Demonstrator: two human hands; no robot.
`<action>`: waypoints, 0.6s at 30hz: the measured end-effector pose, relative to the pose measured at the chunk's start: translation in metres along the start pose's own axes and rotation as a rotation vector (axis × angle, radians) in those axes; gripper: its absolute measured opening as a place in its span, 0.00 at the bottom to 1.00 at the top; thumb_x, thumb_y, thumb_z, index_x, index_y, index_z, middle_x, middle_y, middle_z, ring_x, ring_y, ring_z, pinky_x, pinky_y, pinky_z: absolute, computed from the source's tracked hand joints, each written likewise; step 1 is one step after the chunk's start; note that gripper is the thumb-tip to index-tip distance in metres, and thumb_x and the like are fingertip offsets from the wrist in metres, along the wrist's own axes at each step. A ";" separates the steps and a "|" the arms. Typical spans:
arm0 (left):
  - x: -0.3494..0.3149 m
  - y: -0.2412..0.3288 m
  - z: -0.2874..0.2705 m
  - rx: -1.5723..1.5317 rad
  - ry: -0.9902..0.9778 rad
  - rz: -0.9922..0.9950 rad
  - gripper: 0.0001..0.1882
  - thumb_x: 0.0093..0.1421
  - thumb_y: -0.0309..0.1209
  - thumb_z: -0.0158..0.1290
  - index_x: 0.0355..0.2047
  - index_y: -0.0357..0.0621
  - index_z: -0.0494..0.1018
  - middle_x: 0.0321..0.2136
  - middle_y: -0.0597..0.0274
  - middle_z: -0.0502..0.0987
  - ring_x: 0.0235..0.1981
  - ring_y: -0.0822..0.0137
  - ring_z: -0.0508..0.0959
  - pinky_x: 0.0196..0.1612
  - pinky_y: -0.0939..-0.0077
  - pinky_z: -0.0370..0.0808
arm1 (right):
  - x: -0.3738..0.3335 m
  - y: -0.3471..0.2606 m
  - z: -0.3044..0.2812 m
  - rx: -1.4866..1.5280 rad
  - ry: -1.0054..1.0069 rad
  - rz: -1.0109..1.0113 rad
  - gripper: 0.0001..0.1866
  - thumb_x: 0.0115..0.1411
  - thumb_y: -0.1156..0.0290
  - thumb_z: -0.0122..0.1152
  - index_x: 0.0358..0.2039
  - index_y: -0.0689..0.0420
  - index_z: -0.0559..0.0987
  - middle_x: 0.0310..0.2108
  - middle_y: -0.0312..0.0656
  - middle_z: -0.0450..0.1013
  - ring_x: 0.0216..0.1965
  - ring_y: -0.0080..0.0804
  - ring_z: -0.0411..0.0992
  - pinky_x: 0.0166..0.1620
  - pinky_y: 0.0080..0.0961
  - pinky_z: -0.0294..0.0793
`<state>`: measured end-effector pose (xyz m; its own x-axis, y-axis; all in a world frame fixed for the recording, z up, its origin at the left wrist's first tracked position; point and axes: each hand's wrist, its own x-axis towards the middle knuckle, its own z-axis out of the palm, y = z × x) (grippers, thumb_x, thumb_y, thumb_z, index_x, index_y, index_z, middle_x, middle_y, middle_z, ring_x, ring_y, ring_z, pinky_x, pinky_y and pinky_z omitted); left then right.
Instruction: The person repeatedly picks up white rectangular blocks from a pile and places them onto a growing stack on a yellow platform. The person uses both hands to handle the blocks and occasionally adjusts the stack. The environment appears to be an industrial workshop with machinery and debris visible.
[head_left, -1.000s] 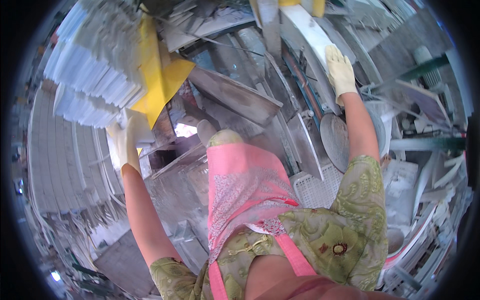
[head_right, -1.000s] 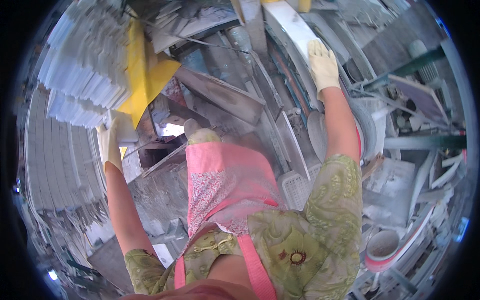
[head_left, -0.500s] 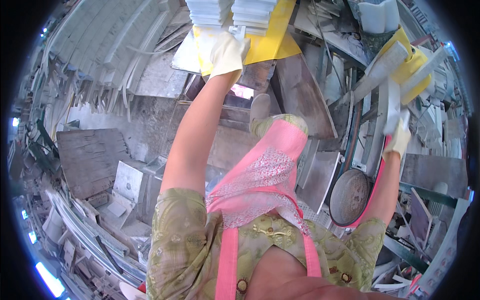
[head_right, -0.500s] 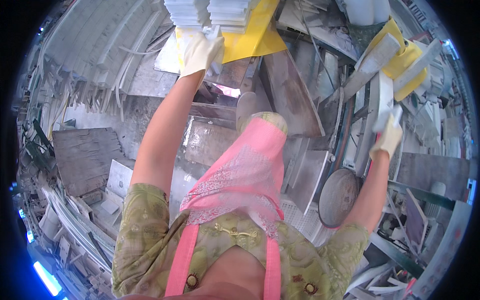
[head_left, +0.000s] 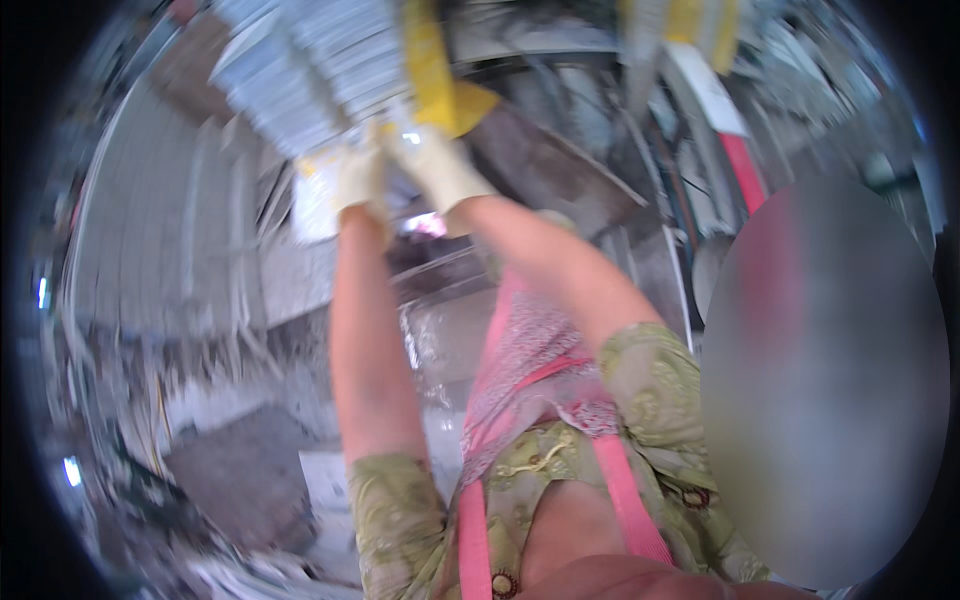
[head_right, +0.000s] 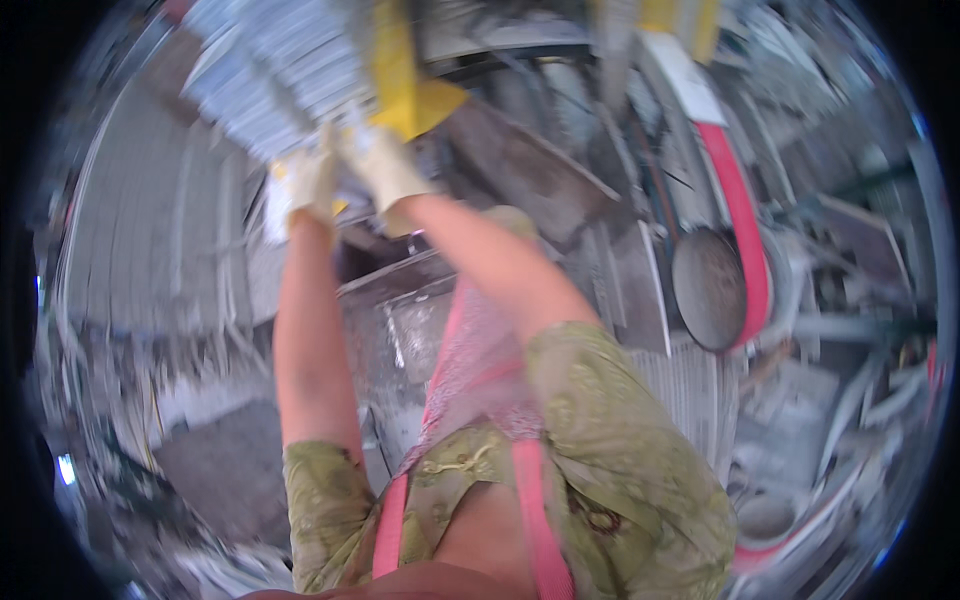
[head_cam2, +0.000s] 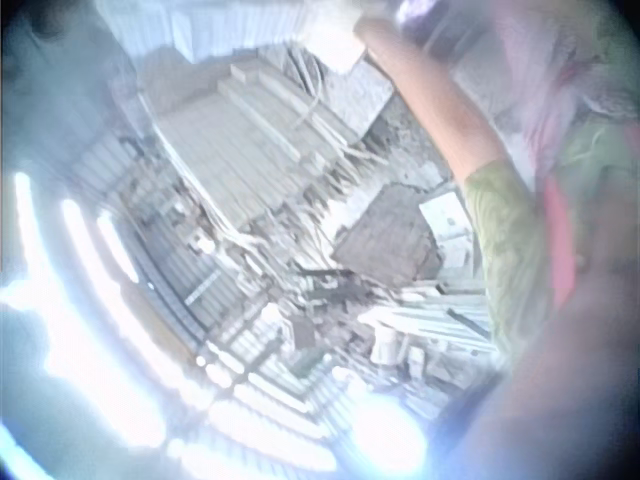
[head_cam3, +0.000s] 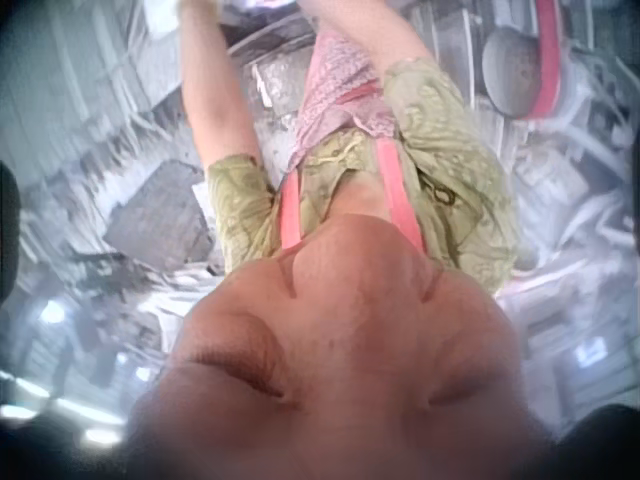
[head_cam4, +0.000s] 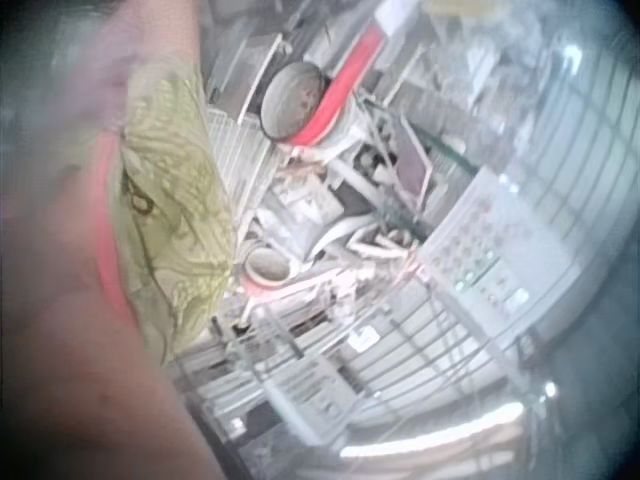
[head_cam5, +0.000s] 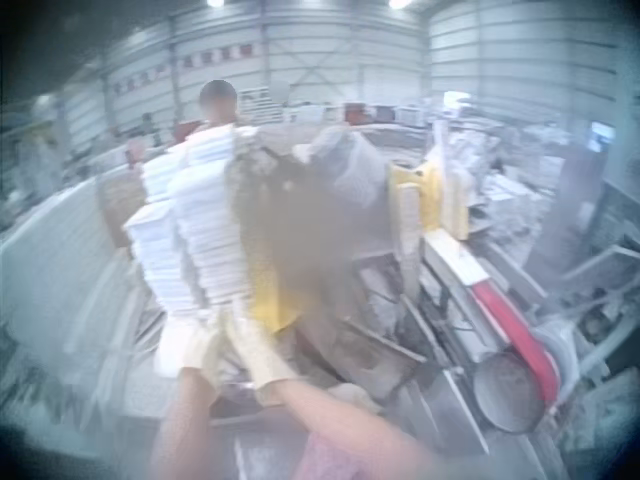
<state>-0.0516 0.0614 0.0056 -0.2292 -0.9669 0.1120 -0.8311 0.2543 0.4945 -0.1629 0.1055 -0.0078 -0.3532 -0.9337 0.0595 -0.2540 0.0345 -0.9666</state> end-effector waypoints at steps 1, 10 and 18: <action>0.006 -0.004 -0.006 0.009 -0.042 0.083 0.40 0.66 0.51 0.48 0.69 0.35 0.57 0.51 0.34 0.73 0.54 0.42 0.74 0.57 0.56 0.69 | -0.008 -0.003 0.003 0.259 -0.091 0.077 0.31 0.64 0.43 0.58 0.53 0.58 0.75 0.35 0.48 0.78 0.34 0.37 0.76 0.38 0.35 0.76; 0.005 -0.005 -0.005 -0.805 -0.044 -0.102 0.44 0.55 0.36 0.66 0.65 0.35 0.54 0.45 0.39 0.76 0.34 0.48 0.82 0.33 0.55 0.82 | -0.004 0.028 -0.053 -0.118 -0.406 -0.406 0.34 0.69 0.40 0.41 0.62 0.54 0.70 0.59 0.44 0.71 0.59 0.36 0.70 0.60 0.29 0.66; -0.010 0.006 -0.005 -0.646 0.051 -0.196 0.50 0.56 0.38 0.63 0.71 0.36 0.47 0.56 0.44 0.69 0.52 0.56 0.75 0.55 0.65 0.73 | 0.029 0.131 -0.291 -0.202 0.281 -0.268 0.22 0.64 0.53 0.54 0.49 0.56 0.81 0.47 0.51 0.79 0.50 0.48 0.77 0.54 0.36 0.73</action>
<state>-0.0519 0.0724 0.0113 -0.0672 -0.9977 0.0004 -0.3816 0.0261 0.9240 -0.4680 0.1863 -0.0600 -0.4754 -0.7866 0.3940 -0.5308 -0.1006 -0.8415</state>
